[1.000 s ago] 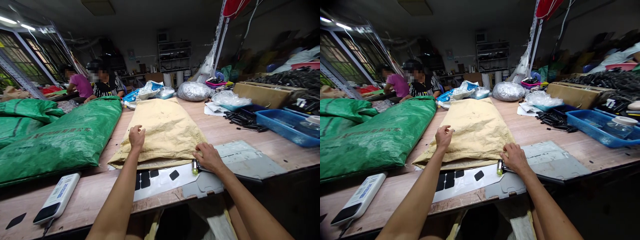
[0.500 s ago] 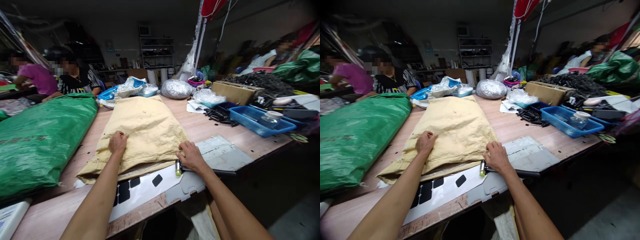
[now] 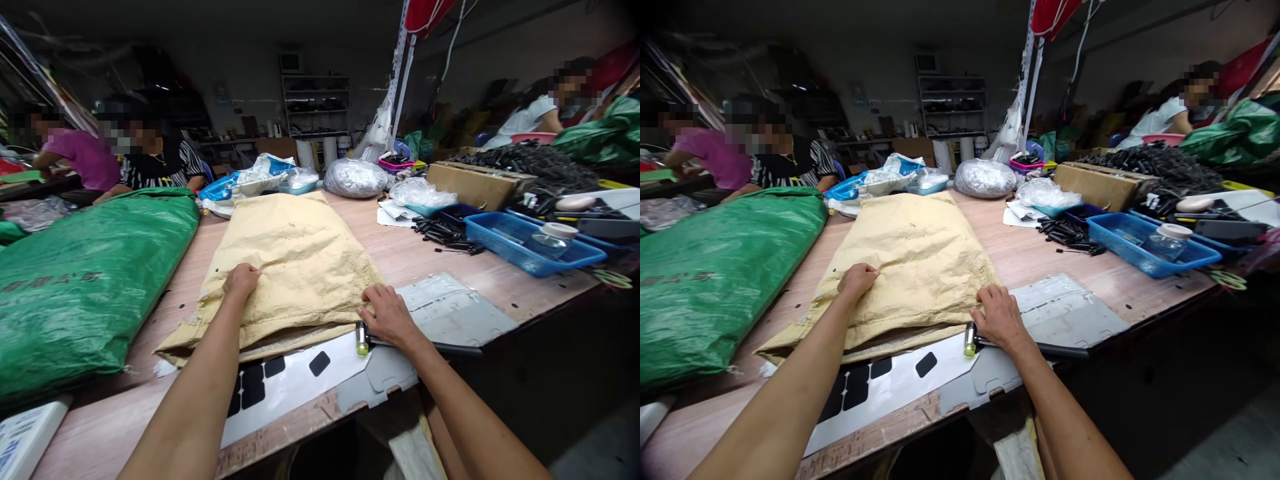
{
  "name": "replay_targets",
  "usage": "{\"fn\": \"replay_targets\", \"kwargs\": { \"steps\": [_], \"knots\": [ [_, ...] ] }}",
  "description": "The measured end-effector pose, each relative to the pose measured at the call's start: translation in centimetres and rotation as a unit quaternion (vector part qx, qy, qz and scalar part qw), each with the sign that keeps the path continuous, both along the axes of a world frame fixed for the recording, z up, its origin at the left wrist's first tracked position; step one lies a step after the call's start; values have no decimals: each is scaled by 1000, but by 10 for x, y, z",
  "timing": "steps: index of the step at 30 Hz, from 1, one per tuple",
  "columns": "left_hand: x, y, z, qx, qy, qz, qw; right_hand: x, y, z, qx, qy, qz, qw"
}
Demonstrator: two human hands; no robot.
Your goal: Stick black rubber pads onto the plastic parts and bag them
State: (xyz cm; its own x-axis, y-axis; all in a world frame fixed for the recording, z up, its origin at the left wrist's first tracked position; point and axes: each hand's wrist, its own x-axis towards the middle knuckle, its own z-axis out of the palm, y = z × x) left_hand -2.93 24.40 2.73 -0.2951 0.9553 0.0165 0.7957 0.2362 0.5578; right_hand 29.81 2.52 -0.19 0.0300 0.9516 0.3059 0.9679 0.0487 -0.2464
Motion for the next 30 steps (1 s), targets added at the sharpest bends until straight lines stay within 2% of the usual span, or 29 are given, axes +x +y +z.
{"fn": "replay_targets", "kwargs": {
  "steps": [4, 7, 14, 18, 21, 23, 25, 27, 30],
  "knots": [
    [-2, -4, -2, 23, -64, -8, 998, 1, 1, -1, -1, 0, 5, 1000],
    [-5, -16, -2, 77, -148, -23, 986, 1, 1, -1, -2, -2, 7, 1000],
    [-1, -63, 16, 196, -367, -49, 908, 2, 1, -3, 0, -8, 7, 1000],
    [0, -90, 22, 220, -436, -61, 870, 2, 1, -4, 4, -11, 7, 1000],
    [-5, -103, 28, 231, -462, -63, 854, 2, 1, -5, 6, -14, 8, 1000],
    [-8, -106, 38, 258, -482, -56, 836, 2, 1, -5, 6, -15, 9, 1000],
    [-11, -106, 54, 306, -503, -47, 807, 2, 1, -4, 6, -15, 9, 1000],
    [-12, -103, 75, 356, -518, -41, 777, 2, 1, -4, 5, -15, 10, 1000],
    [-8, -99, 108, 410, -520, -52, 748, 2, 1, -5, 8, -13, 13, 1000]
  ]
}}
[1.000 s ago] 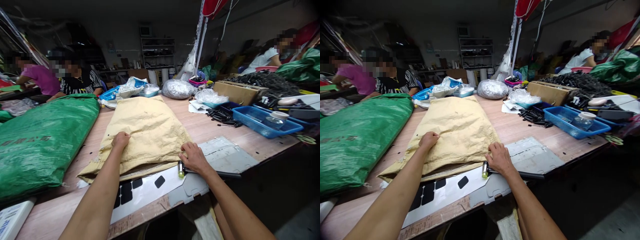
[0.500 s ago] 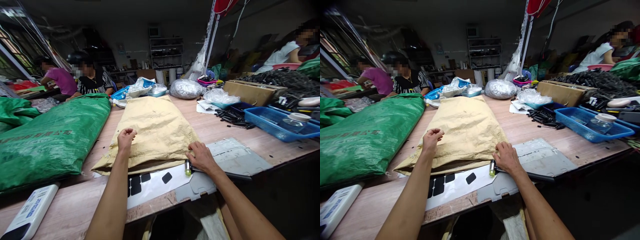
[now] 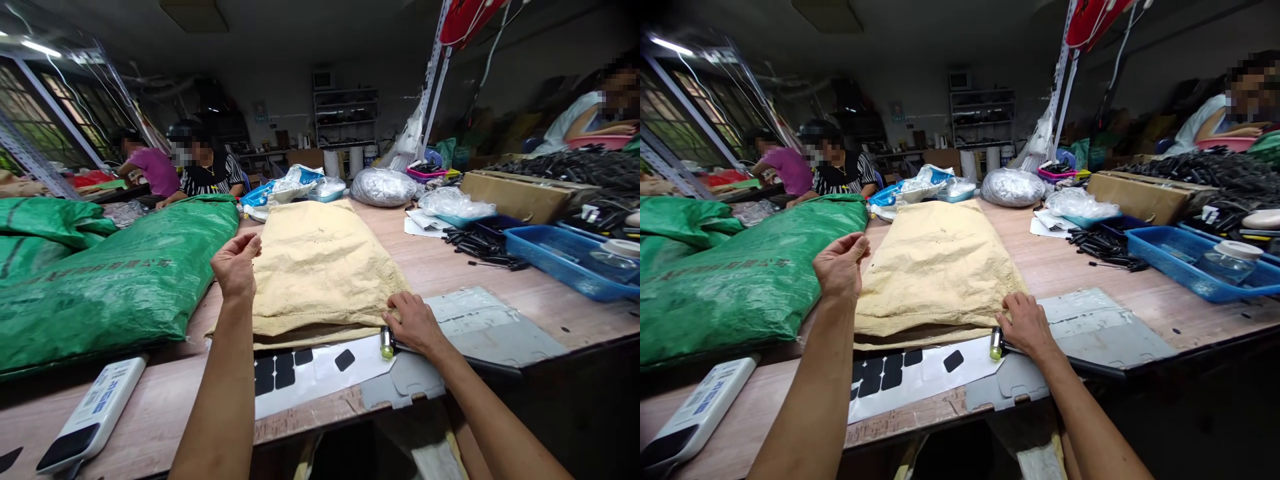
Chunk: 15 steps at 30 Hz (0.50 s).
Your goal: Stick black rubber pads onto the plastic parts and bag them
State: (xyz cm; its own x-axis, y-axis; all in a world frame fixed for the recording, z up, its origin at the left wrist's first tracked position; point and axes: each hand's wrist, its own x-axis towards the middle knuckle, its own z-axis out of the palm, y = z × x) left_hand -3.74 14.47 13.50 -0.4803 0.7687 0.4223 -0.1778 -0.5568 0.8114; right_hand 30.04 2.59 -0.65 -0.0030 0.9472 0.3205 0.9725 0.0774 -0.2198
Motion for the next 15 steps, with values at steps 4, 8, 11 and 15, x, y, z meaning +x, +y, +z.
{"fn": "replay_targets", "kwargs": {
  "steps": [4, 8, 11, 15],
  "knots": [
    [11, 1, 31, 50, 5, -11, 999, 1, 1, -3, 10, 3, 7, 1000],
    [18, 3, 46, 81, 25, -3, 996, 2, 2, -5, 21, 3, 6, 1000],
    [22, 0, 46, 90, 55, 15, 994, 1, 1, -3, 15, 0, 1, 1000],
    [33, -25, 24, 91, 96, 28, 991, 0, -1, 1, 1, -11, -12, 1000]
  ]
}}
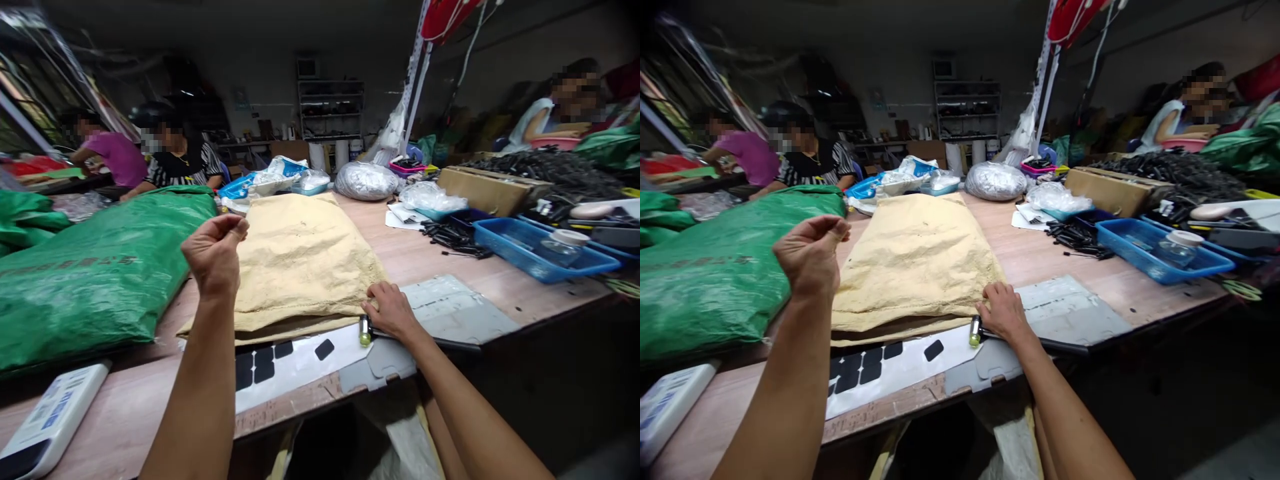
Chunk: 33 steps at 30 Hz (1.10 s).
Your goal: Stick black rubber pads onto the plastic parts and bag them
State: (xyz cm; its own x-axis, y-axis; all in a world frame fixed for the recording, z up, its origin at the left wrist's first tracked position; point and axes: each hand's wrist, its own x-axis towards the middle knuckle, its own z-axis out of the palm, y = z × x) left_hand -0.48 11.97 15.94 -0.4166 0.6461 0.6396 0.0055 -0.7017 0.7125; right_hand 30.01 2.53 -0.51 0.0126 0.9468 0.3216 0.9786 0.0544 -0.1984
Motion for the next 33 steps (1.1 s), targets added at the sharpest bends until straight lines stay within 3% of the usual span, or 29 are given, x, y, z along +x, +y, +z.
{"fn": "replay_targets", "kwargs": {
  "steps": [3, 6, 9, 13, 15, 17, 21, 25, 28, 33],
  "knots": [
    [2, -41, -35, -73, 41, -2, 996, -1, 0, 2, -6, -7, -8, 1000],
    [-14, -91, -77, -187, 181, -14, 966, -1, -1, 2, -8, -11, -11, 1000],
    [-47, -131, -110, -271, 386, -43, 881, -1, -1, 2, -8, -9, -9, 1000],
    [-75, -152, -124, -387, 534, 34, 751, 0, 0, 1, -8, -5, -4, 1000],
    [-67, -149, -121, -399, 553, 36, 731, 0, 0, 0, -6, -4, -2, 1000],
    [-46, -137, -117, -387, 562, -10, 731, 0, 0, 0, -1, -5, 0, 1000],
    [1, -92, -111, -363, 603, -62, 707, 0, -1, -1, 17, -8, 5, 1000],
    [23, -40, -111, -325, 591, -28, 737, 0, -1, 0, 44, -6, 17, 999],
    [27, -15, -116, -298, 565, -7, 769, -1, -3, 4, 71, -4, 29, 997],
    [44, -12, -126, -270, 607, -7, 747, -3, -24, 18, 153, -10, 36, 988]
  ]
}}
